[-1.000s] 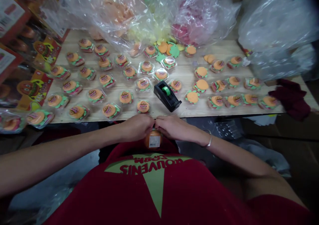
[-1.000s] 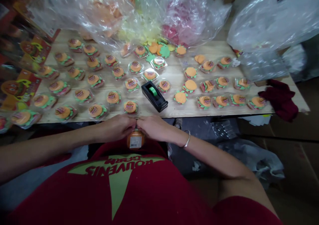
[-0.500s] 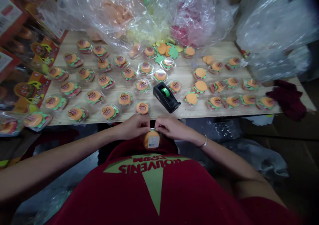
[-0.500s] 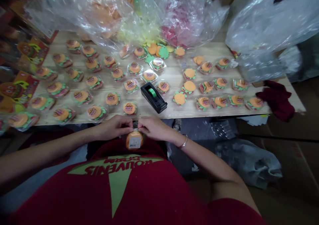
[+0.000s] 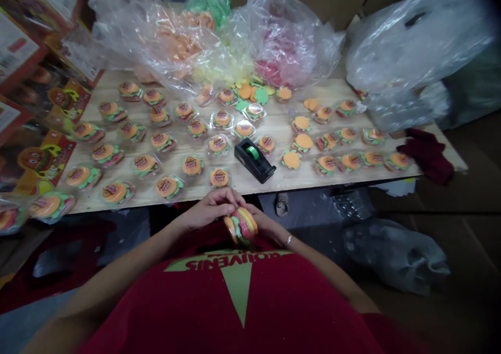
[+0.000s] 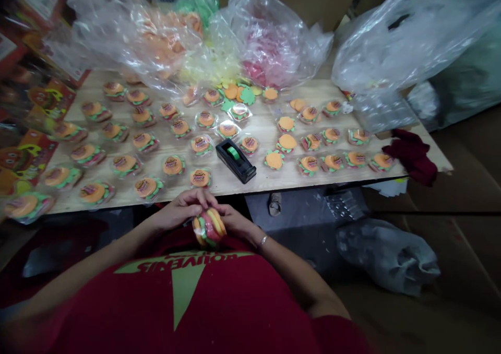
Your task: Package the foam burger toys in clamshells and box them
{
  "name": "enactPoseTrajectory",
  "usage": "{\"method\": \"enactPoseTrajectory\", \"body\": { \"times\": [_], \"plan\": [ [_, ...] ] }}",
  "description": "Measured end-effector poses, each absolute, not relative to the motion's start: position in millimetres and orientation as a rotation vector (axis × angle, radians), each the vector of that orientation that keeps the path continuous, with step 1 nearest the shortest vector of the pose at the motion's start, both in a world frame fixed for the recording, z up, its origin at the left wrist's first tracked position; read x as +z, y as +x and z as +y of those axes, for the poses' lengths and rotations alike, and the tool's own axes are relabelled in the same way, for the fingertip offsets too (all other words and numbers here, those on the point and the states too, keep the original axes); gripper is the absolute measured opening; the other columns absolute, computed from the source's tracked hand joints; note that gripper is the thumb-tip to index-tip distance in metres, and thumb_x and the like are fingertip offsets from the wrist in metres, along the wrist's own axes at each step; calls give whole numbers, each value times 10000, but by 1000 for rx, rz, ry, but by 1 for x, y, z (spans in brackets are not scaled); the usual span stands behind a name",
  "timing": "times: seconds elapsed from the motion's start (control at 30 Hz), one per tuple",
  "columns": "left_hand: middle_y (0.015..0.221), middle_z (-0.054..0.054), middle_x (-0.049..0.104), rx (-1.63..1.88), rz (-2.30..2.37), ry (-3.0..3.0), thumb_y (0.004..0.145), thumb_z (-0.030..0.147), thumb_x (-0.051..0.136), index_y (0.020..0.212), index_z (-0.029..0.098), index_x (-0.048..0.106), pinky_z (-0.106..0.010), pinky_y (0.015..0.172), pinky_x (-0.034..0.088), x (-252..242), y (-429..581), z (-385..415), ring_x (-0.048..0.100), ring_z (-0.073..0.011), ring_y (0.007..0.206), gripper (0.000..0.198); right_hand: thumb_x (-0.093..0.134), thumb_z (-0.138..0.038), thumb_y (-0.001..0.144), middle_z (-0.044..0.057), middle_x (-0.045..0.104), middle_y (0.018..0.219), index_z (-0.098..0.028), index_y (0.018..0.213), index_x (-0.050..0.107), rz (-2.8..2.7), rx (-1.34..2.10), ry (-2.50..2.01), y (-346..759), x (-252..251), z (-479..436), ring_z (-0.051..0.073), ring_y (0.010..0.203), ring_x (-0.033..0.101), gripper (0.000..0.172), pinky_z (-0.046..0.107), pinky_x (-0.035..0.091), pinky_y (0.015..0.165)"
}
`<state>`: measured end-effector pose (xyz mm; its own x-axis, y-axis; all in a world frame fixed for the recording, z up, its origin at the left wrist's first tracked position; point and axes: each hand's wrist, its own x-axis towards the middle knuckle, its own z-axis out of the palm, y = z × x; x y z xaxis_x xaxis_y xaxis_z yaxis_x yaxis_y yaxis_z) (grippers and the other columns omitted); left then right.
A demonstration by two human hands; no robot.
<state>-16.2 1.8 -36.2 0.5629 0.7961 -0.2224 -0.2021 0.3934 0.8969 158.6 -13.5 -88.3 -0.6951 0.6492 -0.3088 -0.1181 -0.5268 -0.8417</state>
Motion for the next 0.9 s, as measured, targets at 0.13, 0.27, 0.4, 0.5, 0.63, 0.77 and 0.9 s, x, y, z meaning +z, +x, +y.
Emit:
{"method": "enactPoseTrajectory", "body": {
  "times": [0.13, 0.27, 0.4, 0.5, 0.63, 0.77, 0.9],
  "plan": [
    [805, -7, 554, 798, 995, 846, 752, 416, 680, 678, 167, 480, -236, 625, 415, -36, -9, -18, 509, -113, 673, 328, 707, -362, 737, -34, 546, 697, -168, 750, 592, -1248, 2025, -988, 182, -74, -17, 115, 651, 493, 225, 231, 403, 619],
    [799, 1, 536, 810, 1070, 891, 757, 411, 664, 677, 166, 469, -226, 614, 385, -36, -6, -26, 465, -104, 662, 322, 593, -366, 849, 10, 601, 821, -172, 910, 647, -1426, 1672, -1075, 206, -47, -23, 140, 756, 548, 210, 264, 430, 712],
    [745, 23, 525, 825, 1128, 907, 763, 398, 665, 674, 170, 474, -220, 615, 374, -38, -4, -27, 454, -99, 648, 310, 574, -325, 866, 37, 608, 828, -181, 895, 663, -1559, 1321, -1144, 204, -31, -36, 161, 775, 559, 172, 281, 434, 707],
    [691, 46, 494, 817, 1190, 832, 761, 413, 666, 678, 175, 463, -210, 571, 362, -42, -3, -31, 434, -87, 592, 323, 536, -284, 877, 45, 635, 832, -175, 905, 649, -1546, 1340, -1209, 198, -31, -41, 164, 779, 576, 159, 284, 445, 709],
    [666, 54, 507, 736, 1153, 757, 770, 433, 663, 735, 182, 482, -199, 524, 358, -36, -1, -32, 457, -83, 557, 312, 537, -285, 858, 30, 649, 801, -162, 866, 630, -1426, 1521, -1224, 193, -36, -35, 151, 734, 578, 154, 267, 447, 676],
    [693, 40, 574, 675, 1080, 692, 762, 403, 689, 830, 184, 561, -200, 525, 387, -25, 4, -25, 524, -96, 579, 262, 573, -319, 833, 18, 650, 807, -162, 859, 639, -1327, 1617, -1155, 187, -45, -25, 141, 729, 573, 172, 261, 443, 678],
    [684, 34, 601, 809, 1184, 639, 729, 376, 722, 781, 167, 580, -214, 557, 427, -28, 8, -24, 544, -99, 584, 258, 622, -358, 804, 8, 628, 761, -163, 841, 631, -1185, 1661, -1188, 186, -55, -31, 135, 693, 554, 199, 260, 445, 667]
  ]
}}
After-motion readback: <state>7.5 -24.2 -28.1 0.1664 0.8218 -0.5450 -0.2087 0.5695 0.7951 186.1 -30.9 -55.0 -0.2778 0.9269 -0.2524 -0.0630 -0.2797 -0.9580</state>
